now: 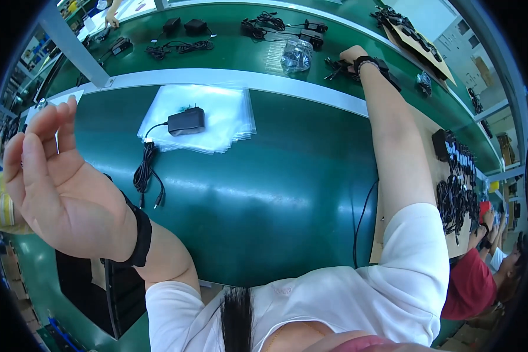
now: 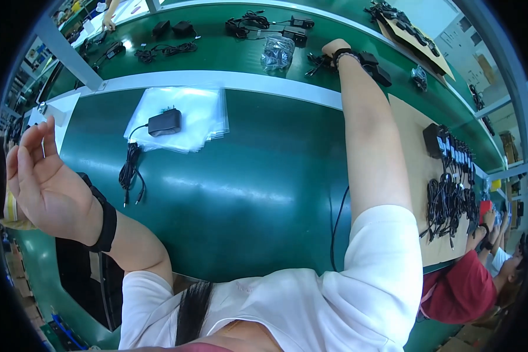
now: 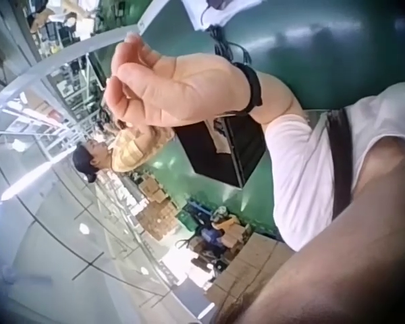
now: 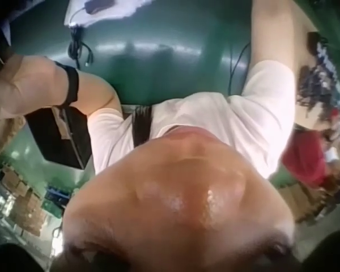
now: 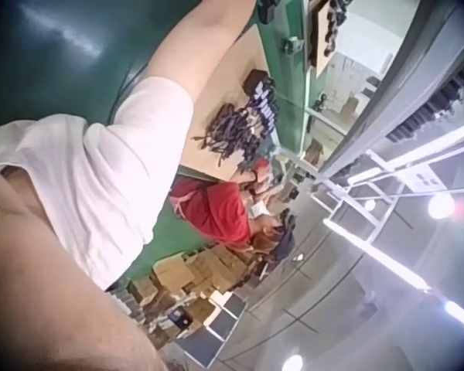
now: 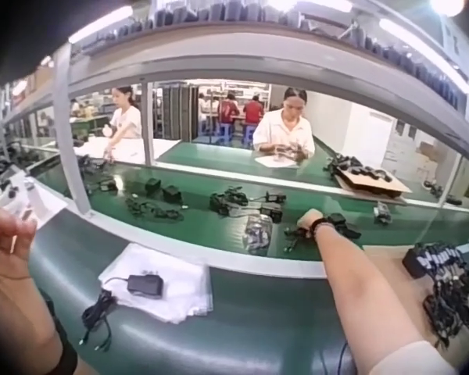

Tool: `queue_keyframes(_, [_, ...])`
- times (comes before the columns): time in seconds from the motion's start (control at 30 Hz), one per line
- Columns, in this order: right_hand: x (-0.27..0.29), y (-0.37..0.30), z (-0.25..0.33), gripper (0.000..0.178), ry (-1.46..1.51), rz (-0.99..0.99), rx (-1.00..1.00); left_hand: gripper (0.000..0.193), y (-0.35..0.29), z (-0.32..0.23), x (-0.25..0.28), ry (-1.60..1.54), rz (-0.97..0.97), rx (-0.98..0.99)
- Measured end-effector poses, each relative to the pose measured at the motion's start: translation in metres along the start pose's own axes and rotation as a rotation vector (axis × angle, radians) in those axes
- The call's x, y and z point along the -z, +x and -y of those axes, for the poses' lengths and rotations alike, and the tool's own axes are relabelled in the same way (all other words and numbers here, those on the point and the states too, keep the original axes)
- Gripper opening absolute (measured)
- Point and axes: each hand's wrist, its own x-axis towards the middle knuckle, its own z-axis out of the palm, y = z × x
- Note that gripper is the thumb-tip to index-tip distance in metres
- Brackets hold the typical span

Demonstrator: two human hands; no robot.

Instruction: The person packages power adapters by hand, picking up an adapter and its cord, wrapping the cord around the adapter body, and sliding the unit into a plastic bag. This process is repeated for several units throughout the video.

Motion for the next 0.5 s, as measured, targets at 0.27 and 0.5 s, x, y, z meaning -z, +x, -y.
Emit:
queue_keyframes(0.27, [0.075,0.049,-0.034,0.031,-0.322,-0.668,0.223,0.017,-0.001,-0.002,0.001,-0.095,0.065,0.06])
queue_keyframes(0.5, [0.168,-0.114,0.07,0.022,1.291,-0.003,0.688,0.029,-0.034,0.049,-0.057,-0.483,0.119,0.878])
